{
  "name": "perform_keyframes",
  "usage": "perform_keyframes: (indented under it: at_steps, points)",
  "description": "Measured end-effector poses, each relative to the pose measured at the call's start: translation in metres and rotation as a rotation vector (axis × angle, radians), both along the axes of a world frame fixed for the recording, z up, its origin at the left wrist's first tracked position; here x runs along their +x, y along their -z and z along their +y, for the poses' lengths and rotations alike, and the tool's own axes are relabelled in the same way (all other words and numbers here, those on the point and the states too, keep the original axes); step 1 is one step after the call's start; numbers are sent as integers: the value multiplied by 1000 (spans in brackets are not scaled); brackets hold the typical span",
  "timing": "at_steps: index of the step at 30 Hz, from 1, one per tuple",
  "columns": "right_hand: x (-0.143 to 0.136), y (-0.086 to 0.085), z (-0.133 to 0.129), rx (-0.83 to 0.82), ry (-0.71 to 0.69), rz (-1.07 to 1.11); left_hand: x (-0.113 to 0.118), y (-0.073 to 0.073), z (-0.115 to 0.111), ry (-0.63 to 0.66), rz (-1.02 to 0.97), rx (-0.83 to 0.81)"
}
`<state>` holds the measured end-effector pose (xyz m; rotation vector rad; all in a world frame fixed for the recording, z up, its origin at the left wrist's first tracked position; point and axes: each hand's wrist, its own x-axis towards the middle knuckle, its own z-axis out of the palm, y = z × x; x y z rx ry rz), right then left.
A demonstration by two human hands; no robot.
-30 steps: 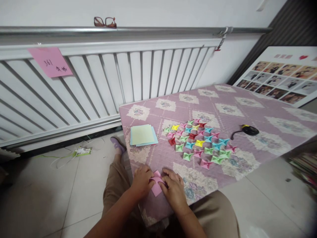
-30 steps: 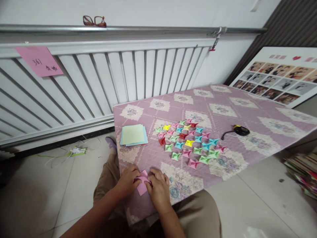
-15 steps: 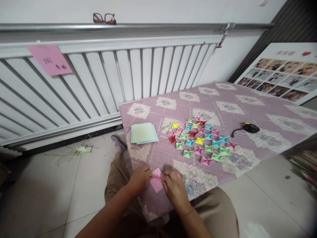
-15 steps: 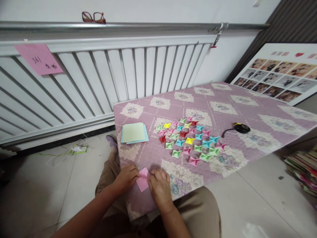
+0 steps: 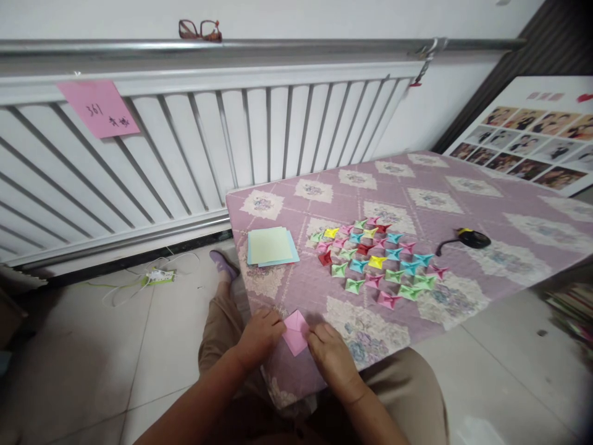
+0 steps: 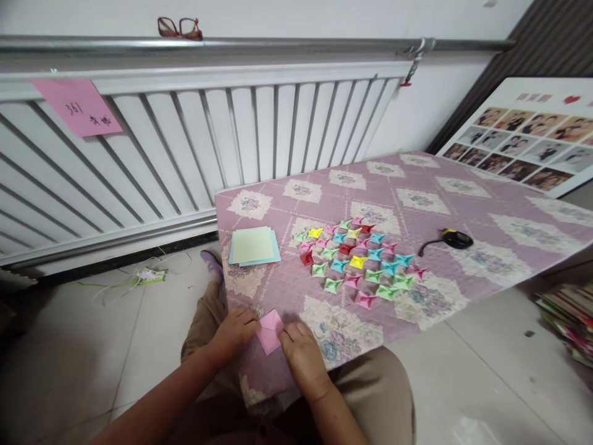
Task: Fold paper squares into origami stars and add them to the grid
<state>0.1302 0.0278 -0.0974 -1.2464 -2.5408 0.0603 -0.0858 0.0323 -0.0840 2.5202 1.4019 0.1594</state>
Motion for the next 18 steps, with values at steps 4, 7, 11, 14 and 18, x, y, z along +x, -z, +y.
perform_keyframes:
  at_steps: [4, 7, 11, 14, 18]
  points:
    - [1, 0, -1, -3, -18, -6, -1, 0, -2, 13, 21, 30]
    - [2, 1, -1, -7, -24, -7, -1, 0, -3, 18, 34, 55]
    - [3, 1, -3, -9, -23, -3, -1, 2, -4, 24, 44, 89]
    - [3, 1, -5, -6, -21, -1, -1, 2, -6, 23, 51, 109]
    - [5, 4, -6, 42, -33, 25, 1, 2, -10, 6, 59, 131]
